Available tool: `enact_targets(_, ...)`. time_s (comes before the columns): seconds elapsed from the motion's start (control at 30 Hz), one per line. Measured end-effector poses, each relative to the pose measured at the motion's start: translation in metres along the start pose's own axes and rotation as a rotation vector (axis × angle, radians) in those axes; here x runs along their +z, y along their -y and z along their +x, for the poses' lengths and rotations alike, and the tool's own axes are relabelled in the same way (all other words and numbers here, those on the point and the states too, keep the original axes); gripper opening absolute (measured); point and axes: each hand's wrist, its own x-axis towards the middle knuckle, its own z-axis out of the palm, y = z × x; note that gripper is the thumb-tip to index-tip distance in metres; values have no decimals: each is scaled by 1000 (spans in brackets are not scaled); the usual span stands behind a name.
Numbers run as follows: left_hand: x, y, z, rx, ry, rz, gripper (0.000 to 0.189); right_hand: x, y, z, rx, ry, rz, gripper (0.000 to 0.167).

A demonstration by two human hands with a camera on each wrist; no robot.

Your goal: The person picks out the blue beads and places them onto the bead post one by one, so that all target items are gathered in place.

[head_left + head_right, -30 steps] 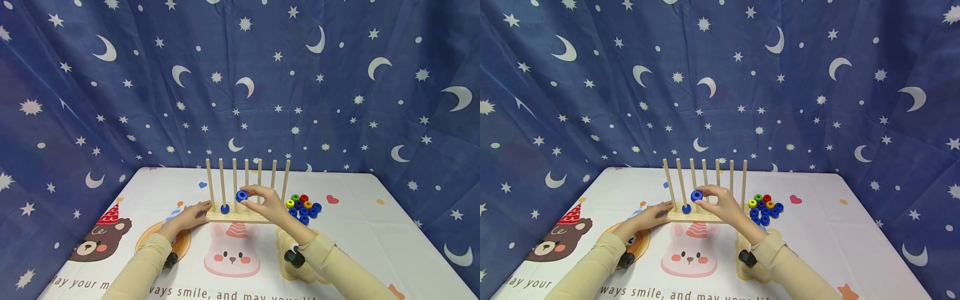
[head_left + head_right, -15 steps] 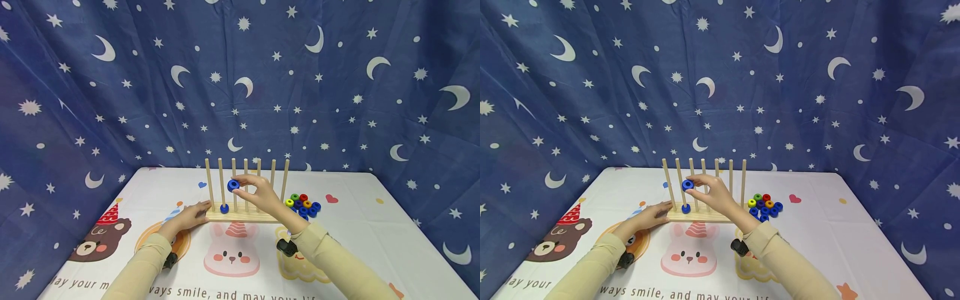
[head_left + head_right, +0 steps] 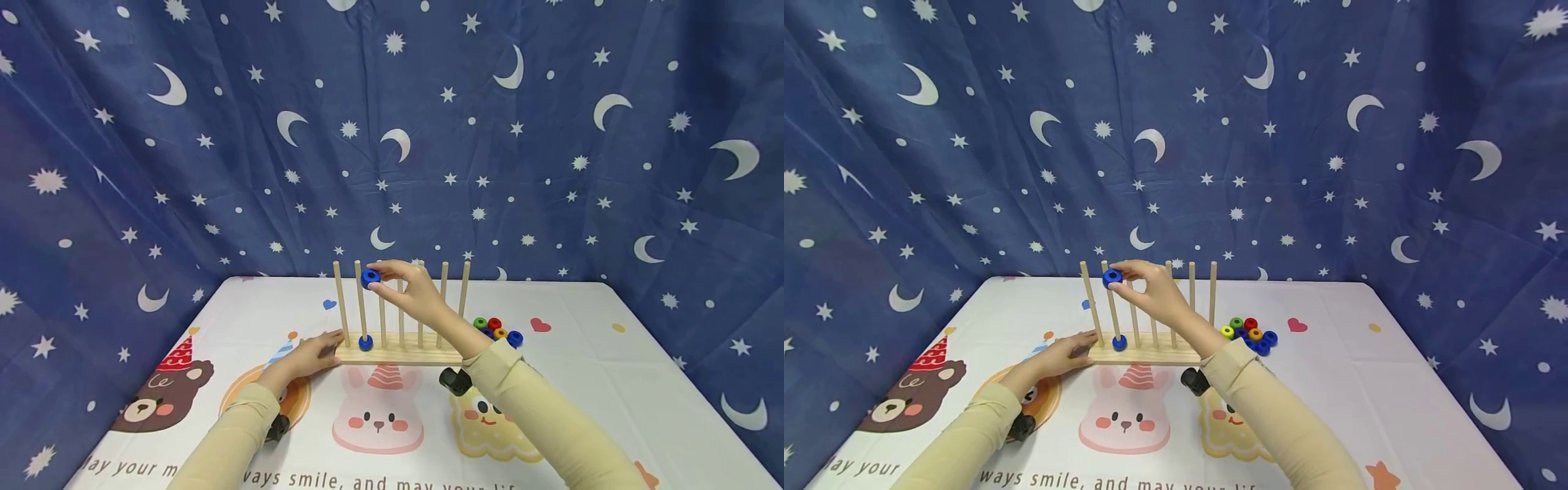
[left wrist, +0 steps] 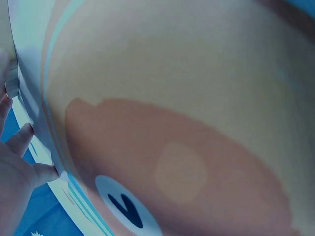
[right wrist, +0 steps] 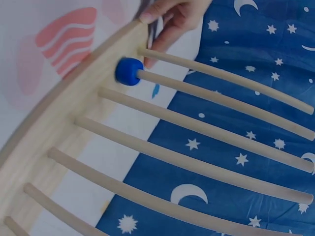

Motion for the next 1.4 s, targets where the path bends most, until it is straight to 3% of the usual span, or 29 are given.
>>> enact_targets(0.27,1,1,2,-10,-2,28,57,-4,-2,22,37,7,-34,33)
enact_targets(0.5,1,2,0,-20,10,45,57,-3,-2,37,135,72,-43,35)
enact_targets(0.87,0,-1,-2,-3,5,48,56,9,-8,56,221,136,-91,33)
enact_targets(1.17,2,0,-1,-25,-4,26,56,10,-13,57,199,153,-114,33)
enact_targets(1.4,1,0,1,-1,-4,32,56,9,-13,58,211,167,-139,31)
